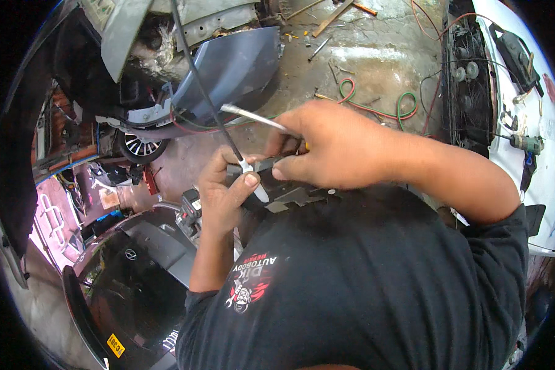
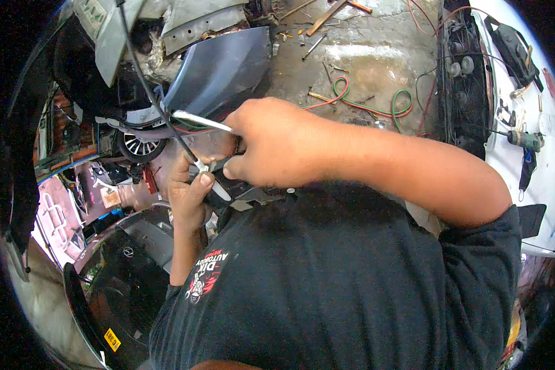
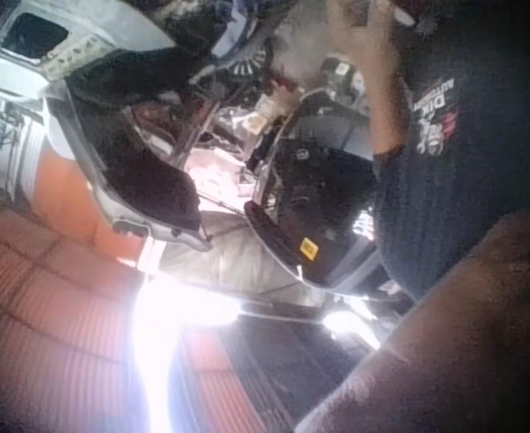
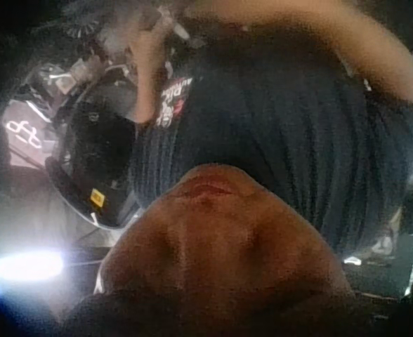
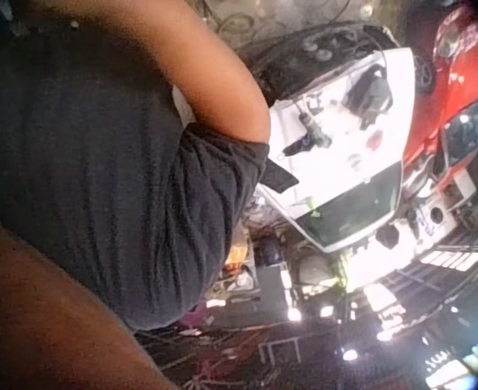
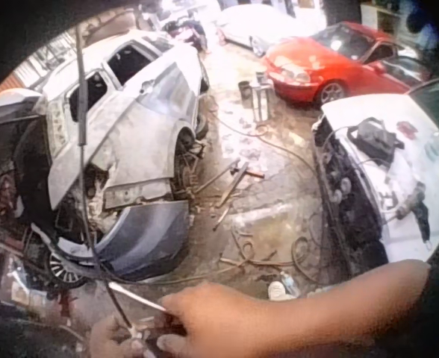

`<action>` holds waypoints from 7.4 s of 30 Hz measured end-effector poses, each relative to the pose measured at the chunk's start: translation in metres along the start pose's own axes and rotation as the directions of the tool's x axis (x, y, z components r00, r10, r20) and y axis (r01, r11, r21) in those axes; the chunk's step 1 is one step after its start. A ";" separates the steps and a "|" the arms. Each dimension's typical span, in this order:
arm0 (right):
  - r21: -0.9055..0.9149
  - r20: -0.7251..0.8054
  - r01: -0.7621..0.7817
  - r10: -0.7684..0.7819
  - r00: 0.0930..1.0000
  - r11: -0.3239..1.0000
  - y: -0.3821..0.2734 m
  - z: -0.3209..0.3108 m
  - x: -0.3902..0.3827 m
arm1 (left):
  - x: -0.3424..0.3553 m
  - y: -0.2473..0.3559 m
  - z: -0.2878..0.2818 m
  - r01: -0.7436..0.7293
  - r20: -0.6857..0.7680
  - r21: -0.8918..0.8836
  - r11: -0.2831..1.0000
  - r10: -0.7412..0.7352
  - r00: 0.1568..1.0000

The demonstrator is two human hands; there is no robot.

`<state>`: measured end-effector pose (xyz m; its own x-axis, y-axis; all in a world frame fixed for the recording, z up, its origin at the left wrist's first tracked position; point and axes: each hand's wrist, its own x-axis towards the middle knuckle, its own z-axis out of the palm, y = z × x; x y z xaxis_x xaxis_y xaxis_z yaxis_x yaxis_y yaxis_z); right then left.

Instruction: The person uses a screwdriver to pry apart and manipulate a black plastic car component, likely a door lock actuator. They repeatedly insert the tool into slots to separate sections and inspect the internal mechanism while holding the part in their hands.

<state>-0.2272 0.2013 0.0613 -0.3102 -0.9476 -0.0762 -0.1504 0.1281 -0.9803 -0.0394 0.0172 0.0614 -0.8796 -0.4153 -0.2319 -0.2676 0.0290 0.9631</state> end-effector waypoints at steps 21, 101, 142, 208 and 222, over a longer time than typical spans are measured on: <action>0.000 0.050 -0.073 0.073 0.996 0.997 0.005 -0.024 0.017 | 0.037 -0.002 -0.005 -0.080 -0.034 0.335 0.939 0.097 0.995; 0.009 -0.002 -0.164 0.164 0.986 0.986 0.047 -0.020 -0.021 | 0.094 -0.006 0.039 -0.106 -0.326 -0.785 0.611 -0.261 0.909; -0.038 0.258 -0.205 0.207 0.944 0.978 0.045 -0.038 0.055 | 0.113 -0.004 0.002 -0.124 -0.432 -0.548 0.828 -0.153 0.889; 0.477 0.321 -0.255 0.103 0.941 0.841 0.076 -0.049 0.013 | 0.266 0.135 -0.466 -0.402 -0.852 -0.150 0.903 0.089 0.516; 0.480 0.337 -0.442 0.307 0.890 0.758 0.068 -0.072 -0.004 | 0.180 -0.056 -0.422 0.289 -0.633 -0.071 0.955 -0.267 0.727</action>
<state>-0.3037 0.2350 0.0083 -0.0063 -0.9029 -0.4298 0.4734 0.3759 -0.7966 -0.0167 -0.4425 0.0230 -0.3193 -0.8848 -0.3395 -0.4814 -0.1571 0.8623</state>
